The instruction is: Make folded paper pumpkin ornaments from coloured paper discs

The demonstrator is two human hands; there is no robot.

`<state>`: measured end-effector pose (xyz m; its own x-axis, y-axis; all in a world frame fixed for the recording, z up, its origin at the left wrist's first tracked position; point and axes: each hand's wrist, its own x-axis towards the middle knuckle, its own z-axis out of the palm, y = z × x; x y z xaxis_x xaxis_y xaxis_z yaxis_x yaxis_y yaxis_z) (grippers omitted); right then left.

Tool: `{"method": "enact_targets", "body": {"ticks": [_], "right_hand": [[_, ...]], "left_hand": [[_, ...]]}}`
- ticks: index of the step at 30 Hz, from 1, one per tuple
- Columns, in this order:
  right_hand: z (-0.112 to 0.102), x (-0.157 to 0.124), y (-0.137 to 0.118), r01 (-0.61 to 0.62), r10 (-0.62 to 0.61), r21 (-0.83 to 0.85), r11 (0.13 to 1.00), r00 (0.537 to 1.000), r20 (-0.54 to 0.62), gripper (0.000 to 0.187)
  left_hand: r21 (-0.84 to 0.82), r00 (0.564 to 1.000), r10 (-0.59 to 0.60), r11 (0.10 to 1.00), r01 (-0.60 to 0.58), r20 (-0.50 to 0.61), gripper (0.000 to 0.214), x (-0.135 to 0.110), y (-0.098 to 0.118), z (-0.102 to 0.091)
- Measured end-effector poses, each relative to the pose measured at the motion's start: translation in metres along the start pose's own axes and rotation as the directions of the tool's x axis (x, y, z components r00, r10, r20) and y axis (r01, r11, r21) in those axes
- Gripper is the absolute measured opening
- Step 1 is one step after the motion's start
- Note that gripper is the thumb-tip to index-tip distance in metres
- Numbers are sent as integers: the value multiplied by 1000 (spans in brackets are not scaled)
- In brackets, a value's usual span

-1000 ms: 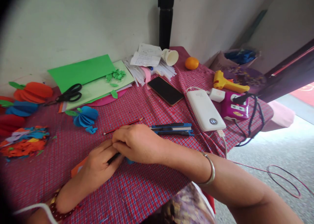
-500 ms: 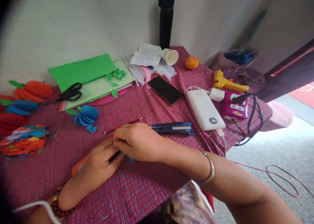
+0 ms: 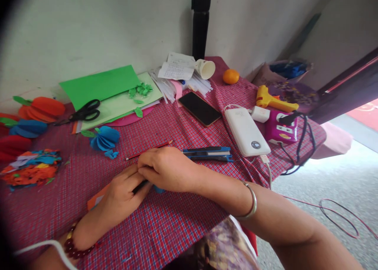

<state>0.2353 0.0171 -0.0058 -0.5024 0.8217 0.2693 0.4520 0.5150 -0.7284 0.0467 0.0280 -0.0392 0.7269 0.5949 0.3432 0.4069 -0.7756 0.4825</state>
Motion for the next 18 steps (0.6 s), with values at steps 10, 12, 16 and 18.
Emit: {"method": "enact_targets", "body": {"ticks": [10,12,16,18], "right_hand": [[1,0,2,8,-8,-12,1000,1000,-5,16],[1,0,2,7,-7,-11,1000,1000,0,15],[1,0,2,0,0,-16,1000,1000,3,16],[2,0,3,-3,3,-15,1000,1000,4,16]], "left_hand": [[30,1000,5,1000,-5,2,10,0,0,1],[35,1000,9,999,-9,0,9,0,0,1],[30,1000,12,999,-13,11,9,1,0,1],[30,1000,12,999,-12,14,8,1,0,1]]}}
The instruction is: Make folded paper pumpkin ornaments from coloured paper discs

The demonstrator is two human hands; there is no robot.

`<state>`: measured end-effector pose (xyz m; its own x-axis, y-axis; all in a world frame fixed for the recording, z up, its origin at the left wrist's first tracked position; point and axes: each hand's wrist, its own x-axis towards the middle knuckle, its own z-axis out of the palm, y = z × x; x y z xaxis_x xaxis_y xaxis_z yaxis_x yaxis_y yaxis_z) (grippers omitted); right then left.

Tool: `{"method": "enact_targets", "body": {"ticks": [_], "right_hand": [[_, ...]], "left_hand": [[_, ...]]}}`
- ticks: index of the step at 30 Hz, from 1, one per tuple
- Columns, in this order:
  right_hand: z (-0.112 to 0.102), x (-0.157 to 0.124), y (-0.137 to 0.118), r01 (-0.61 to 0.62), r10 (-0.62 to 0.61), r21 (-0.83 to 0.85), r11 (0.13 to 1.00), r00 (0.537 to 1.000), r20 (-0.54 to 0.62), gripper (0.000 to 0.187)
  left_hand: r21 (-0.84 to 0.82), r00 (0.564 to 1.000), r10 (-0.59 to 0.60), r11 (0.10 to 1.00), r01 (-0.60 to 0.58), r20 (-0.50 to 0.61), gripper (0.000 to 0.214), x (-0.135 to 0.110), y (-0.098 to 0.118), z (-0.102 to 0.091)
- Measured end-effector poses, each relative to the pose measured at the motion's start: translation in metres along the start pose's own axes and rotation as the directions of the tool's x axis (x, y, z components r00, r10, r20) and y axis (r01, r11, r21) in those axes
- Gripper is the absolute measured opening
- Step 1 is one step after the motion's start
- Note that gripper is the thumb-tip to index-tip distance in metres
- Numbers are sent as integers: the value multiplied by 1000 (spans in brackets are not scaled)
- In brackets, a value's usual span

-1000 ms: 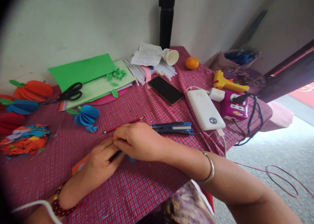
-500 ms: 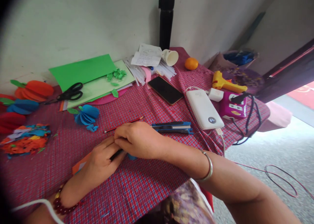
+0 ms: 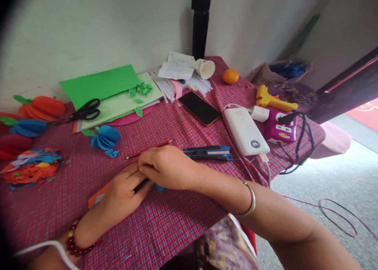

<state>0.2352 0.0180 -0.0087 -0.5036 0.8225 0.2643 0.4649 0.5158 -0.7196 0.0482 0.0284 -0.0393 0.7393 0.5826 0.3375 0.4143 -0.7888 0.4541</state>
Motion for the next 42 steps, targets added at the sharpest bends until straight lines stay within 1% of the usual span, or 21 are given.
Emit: {"method": "enact_targets", "body": {"ticks": [9,13,15,18,20,21,23,25,27,29,31,33,35,36,39,41,42], "right_hand": [[0,0,0,6,-6,-2,1000,1000,-5,16],[1,0,0,17,-17,2,1000,1000,-17,16],[1,0,0,31,-30,13,999,999,-40,16],[-1,0,-2,64,-59,35,997,991,-119,15],[-4,-1,-3,78,-67,51,996,980,-185,14],[-6,-1,-4,80,-65,61,995,975,-213,14],[-8,-2,-5,76,-52,87,993,967,-251,13],[-10,-2,-6,63,-28,120,991,961,-276,12],[-10,-2,-6,46,7,162,986,951,-310,12],[-10,-2,-5,34,40,197,980,933,-359,11],[-10,-1,-4,20,68,210,977,913,-403,11],[-11,-1,-2,-5,91,205,979,906,-414,11],[-11,-1,-1,-36,111,198,980,919,-379,11],[-12,-1,-2,-50,117,193,980,929,-351,11],[-13,-1,-3,-82,130,179,980,952,-278,10],[-13,0,-5,-88,129,166,982,958,-256,11],[-13,0,-6,-88,127,160,983,960,-250,11]], "left_hand": [[3,1000,10,1000,-10,5,9,0,0,-1],[28,999,41,999,-41,0,10,-2,-3,1],[61,998,65,996,-63,-18,9,-3,-4,0],[77,993,77,995,-71,-85,7,-2,-2,-5],[41,989,33,999,-28,-141,9,0,0,-11],[7,986,-8,1000,10,-164,9,1,1,-13],[-95,976,-127,989,111,-175,8,4,2,-18],[-239,959,-249,948,212,-138,9,5,2,-22],[-372,940,-333,884,282,-78,12,6,1,-24],[-449,927,-372,836,316,-39,13,6,-1,-24],[-470,924,-382,821,324,-29,13,6,-2,-24],[-447,928,-369,838,312,-43,13,6,-3,-23],[-373,940,-327,888,271,-95,13,5,-4,-22],[-314,949,-284,921,231,-134,12,5,-4,-21],[-79,967,-85,995,68,-242,9,2,-7,-22],[70,963,48,997,-31,-267,14,0,-9,-23],[126,958,97,990,-65,-268,16,-2,-10,-25]]}}
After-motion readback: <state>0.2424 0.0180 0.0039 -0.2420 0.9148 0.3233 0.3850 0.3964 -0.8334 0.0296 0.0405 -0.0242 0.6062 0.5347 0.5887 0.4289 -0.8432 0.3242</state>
